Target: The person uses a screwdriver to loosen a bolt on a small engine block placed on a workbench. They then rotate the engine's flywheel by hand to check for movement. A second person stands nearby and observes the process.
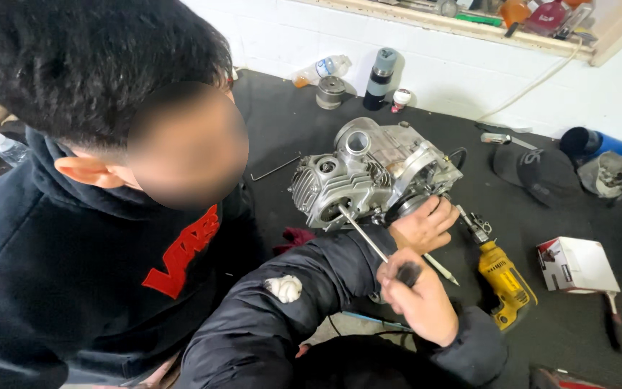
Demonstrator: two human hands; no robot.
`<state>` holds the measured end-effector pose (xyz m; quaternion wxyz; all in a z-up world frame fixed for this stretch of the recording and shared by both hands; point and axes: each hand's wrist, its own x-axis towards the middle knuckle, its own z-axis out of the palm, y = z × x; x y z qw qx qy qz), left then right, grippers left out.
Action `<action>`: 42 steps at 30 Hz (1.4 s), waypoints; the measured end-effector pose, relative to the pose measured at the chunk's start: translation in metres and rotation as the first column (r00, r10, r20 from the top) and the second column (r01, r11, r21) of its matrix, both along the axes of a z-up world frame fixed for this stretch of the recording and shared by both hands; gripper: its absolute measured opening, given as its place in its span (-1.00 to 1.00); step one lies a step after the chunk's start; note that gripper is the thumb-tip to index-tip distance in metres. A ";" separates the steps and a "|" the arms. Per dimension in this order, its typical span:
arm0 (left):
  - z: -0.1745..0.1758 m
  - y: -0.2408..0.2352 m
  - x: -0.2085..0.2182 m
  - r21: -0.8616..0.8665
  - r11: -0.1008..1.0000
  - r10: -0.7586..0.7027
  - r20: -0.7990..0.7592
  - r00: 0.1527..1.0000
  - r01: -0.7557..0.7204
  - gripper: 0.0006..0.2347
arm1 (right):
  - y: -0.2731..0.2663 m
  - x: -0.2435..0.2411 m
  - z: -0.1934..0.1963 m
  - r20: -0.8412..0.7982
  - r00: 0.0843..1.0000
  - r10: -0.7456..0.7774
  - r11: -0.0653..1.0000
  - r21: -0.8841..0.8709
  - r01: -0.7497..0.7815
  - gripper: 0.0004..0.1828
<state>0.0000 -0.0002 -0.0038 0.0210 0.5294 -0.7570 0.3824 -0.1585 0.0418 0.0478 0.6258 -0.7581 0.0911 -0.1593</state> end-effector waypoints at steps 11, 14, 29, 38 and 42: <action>0.006 -0.003 0.008 0.047 0.998 0.046 0.016 0.999 -0.047 -0.69 | -0.005 -0.004 0.072 0.130 0.990 0.058 0.561 -0.824 0.075 -0.71; 0.012 0.006 -0.001 0.063 0.997 0.044 0.052 0.998 -0.047 -0.71 | -0.014 -0.011 0.013 0.019 1.000 -0.002 0.992 -0.127 0.004 -0.83; -0.005 -0.002 -0.002 0.022 1.000 0.012 -0.032 0.999 -0.011 -0.72 | 0.008 0.002 0.001 -0.025 1.000 -0.013 0.626 0.779 0.028 -0.86; 0.003 0.009 -0.009 -0.010 0.998 0.067 -0.070 0.995 -0.068 -0.75 | 0.046 0.008 -0.001 0.094 0.995 0.018 0.378 0.921 -0.093 -0.88; 0.010 0.014 -0.011 -0.004 0.996 0.089 -0.061 0.994 -0.089 -0.75 | 0.047 0.010 -0.005 0.090 0.994 0.070 0.363 0.926 -0.109 -0.82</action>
